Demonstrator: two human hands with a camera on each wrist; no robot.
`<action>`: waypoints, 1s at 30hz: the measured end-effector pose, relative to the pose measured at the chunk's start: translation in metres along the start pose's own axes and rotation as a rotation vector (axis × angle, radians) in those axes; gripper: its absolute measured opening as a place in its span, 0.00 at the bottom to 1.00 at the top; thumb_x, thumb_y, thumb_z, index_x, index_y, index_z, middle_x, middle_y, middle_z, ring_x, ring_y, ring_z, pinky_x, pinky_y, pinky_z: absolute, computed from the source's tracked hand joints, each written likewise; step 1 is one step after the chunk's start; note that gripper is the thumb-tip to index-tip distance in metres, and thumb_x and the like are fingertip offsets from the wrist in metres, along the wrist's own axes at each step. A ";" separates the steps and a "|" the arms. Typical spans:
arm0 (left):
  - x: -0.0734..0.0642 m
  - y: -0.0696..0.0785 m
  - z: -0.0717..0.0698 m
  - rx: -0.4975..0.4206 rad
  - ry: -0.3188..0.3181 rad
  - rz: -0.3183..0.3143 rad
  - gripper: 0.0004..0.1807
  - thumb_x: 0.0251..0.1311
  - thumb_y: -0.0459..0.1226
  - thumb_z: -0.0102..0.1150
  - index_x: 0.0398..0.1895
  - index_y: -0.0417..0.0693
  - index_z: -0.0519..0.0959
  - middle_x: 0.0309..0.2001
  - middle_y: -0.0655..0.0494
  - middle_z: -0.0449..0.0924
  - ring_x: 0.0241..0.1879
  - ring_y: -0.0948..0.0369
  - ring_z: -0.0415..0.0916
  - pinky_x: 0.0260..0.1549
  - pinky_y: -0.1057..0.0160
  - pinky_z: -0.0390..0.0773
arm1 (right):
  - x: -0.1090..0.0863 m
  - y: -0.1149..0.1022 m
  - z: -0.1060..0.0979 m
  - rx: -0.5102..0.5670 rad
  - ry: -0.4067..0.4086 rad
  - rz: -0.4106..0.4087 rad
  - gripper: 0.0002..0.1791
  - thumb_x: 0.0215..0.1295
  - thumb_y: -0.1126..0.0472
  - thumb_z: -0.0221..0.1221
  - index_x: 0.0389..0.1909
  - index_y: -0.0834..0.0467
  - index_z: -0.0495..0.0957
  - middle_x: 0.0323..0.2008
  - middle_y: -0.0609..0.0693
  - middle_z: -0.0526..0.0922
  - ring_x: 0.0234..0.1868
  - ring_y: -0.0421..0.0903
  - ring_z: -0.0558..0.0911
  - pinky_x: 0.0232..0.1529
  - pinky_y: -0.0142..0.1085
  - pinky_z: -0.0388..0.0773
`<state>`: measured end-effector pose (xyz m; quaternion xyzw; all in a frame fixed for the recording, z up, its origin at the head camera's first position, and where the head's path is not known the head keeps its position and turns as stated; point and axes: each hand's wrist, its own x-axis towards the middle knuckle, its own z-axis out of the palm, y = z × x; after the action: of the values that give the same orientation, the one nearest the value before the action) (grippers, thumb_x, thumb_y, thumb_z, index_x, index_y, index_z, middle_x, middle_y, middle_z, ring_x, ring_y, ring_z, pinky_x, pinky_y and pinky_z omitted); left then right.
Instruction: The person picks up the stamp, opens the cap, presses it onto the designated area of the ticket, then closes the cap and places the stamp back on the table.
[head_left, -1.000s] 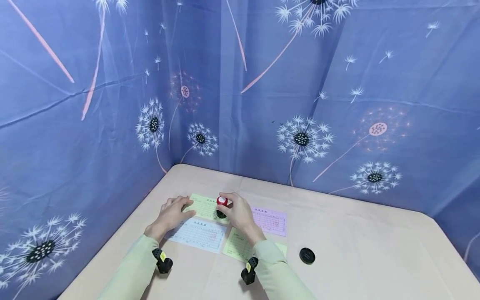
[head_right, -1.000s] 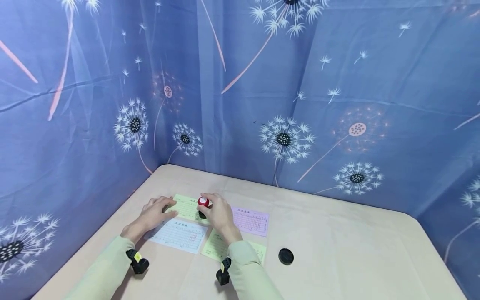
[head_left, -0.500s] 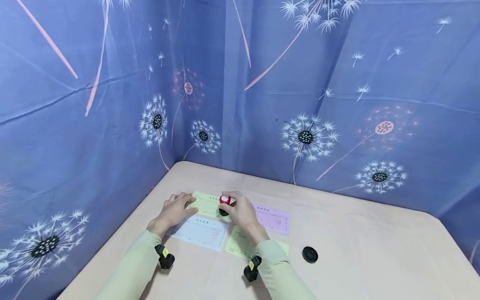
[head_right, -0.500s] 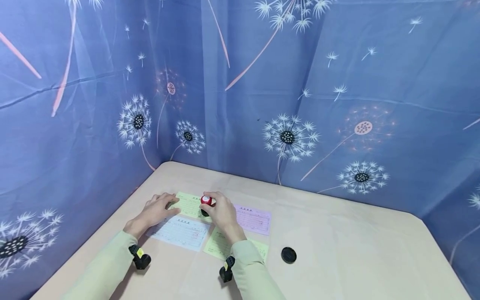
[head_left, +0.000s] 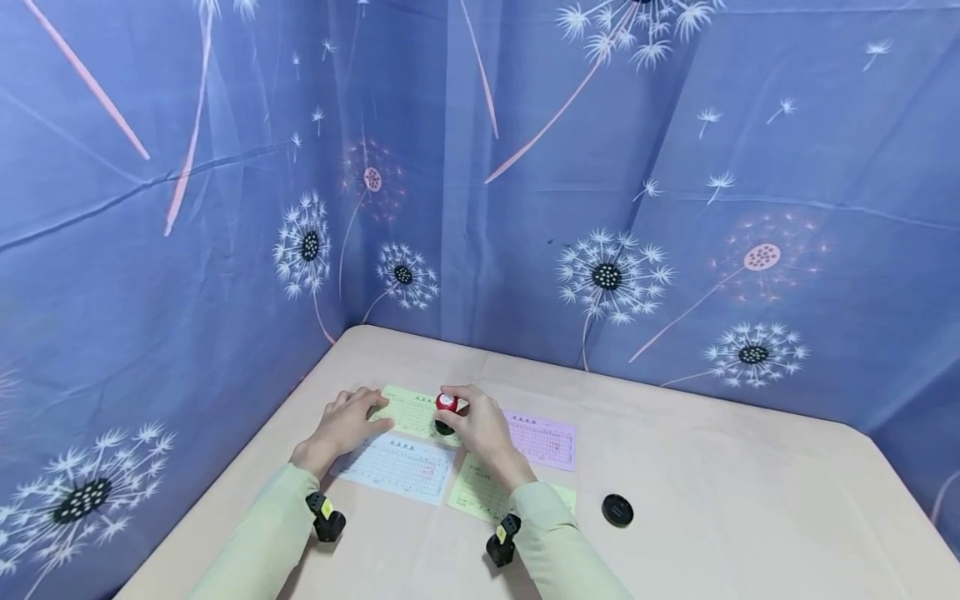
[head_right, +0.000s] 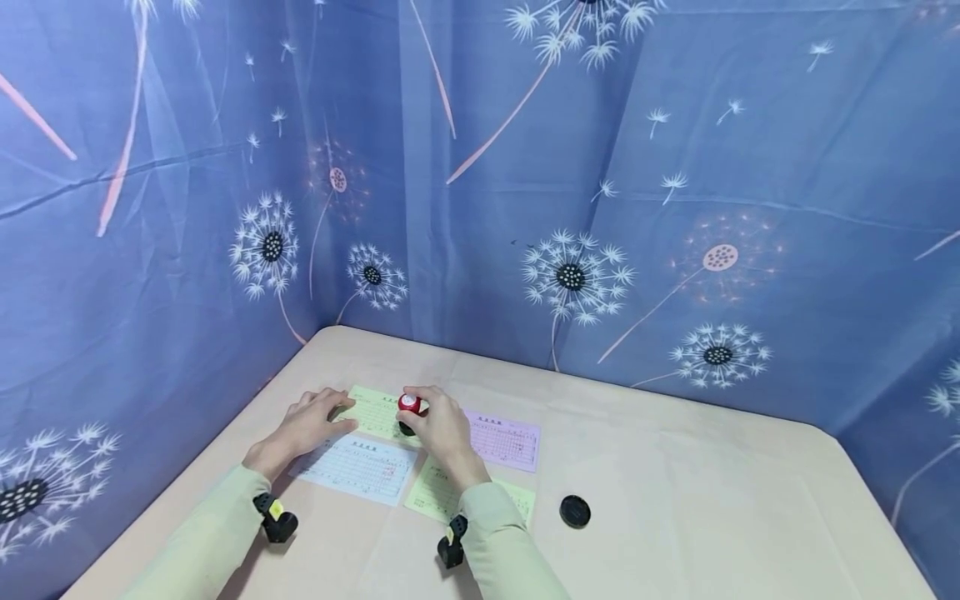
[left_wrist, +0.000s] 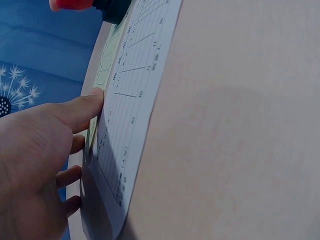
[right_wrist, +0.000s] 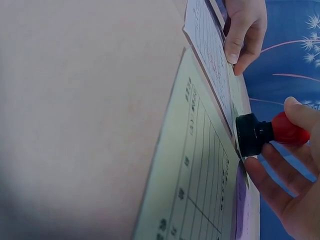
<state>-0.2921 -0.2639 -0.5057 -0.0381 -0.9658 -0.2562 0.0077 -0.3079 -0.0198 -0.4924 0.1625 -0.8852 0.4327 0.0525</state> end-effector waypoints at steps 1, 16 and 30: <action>0.000 -0.001 0.000 0.003 0.000 -0.005 0.27 0.65 0.49 0.60 0.63 0.45 0.76 0.69 0.44 0.69 0.65 0.42 0.61 0.65 0.37 0.57 | 0.000 0.000 0.000 0.000 -0.004 0.003 0.24 0.58 0.52 0.71 0.56 0.45 0.82 0.54 0.46 0.84 0.34 0.36 0.80 0.34 0.28 0.78; 0.001 0.001 -0.001 0.019 0.006 -0.020 0.26 0.65 0.49 0.61 0.62 0.46 0.76 0.67 0.45 0.70 0.64 0.43 0.62 0.64 0.38 0.58 | -0.001 -0.003 -0.002 -0.008 0.013 -0.007 0.23 0.57 0.52 0.72 0.55 0.46 0.83 0.52 0.46 0.85 0.32 0.36 0.80 0.32 0.29 0.77; 0.000 0.002 0.000 -0.017 -0.005 -0.027 0.27 0.65 0.49 0.61 0.62 0.46 0.76 0.68 0.45 0.69 0.64 0.43 0.61 0.66 0.38 0.56 | 0.006 -0.004 -0.034 0.458 0.117 0.061 0.23 0.62 0.59 0.68 0.58 0.55 0.80 0.44 0.57 0.83 0.34 0.55 0.85 0.29 0.55 0.84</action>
<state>-0.2916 -0.2622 -0.5048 -0.0258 -0.9641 -0.2644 0.0015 -0.3137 0.0035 -0.4671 0.1178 -0.7641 0.6321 0.0522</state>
